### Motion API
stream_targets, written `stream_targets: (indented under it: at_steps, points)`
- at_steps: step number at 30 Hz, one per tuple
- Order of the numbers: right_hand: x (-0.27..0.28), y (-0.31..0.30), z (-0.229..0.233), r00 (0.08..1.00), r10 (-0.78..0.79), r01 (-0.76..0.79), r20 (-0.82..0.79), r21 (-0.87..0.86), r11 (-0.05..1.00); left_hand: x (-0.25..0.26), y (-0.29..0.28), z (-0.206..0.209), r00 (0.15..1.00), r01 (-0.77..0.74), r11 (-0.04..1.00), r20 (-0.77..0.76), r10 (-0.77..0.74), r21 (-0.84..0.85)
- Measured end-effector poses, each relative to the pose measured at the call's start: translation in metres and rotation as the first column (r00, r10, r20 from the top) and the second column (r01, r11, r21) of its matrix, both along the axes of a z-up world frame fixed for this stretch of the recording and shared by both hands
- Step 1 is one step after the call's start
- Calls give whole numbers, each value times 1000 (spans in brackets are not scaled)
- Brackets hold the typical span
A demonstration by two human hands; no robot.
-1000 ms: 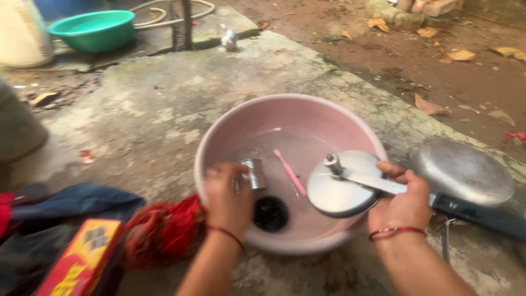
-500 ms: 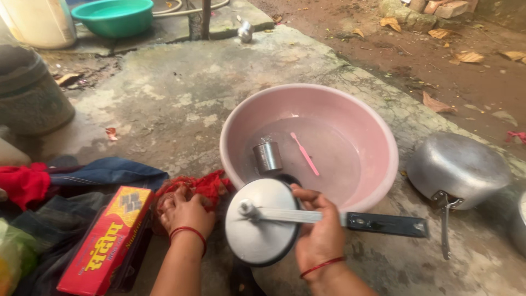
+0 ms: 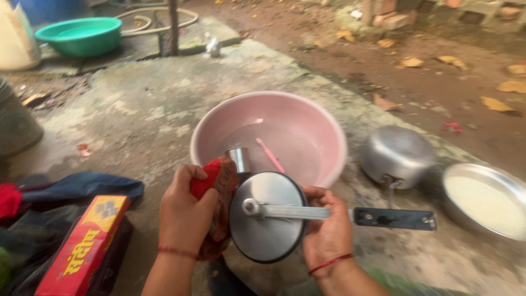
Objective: The person washes a pressure cooker in a pink basin of water, scrubbing the lid, rubber gasket, weight and metal cup with a scrubber, then wipes the lid and cooker body dry with a red cloth.
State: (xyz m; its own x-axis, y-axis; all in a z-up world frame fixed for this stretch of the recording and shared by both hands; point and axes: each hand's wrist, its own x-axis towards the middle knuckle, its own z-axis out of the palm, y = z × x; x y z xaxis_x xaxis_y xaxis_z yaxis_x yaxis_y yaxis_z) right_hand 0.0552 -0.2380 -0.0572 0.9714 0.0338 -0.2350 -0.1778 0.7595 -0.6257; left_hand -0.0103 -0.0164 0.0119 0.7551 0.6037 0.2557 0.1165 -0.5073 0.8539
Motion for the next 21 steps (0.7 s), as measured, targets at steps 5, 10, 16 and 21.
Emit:
stream_targets:
  at_steps: [5,10,16,21]
  points:
    - [-9,-86,23,980,-191,193,62,-30,981,-28,-74,57,862,378,897,442,-250,-228]
    - [-23,-161,52,954,-282,292,106,-101,951,-39,-131,107,785,394,910,467,-406,128]
    - [-36,-192,53,928,-263,275,264,-11,961,-17,-226,98,464,607,470,195,-864,641]
    - [-38,-207,47,913,-325,343,247,-35,939,19,-245,62,525,684,428,9,-851,591]
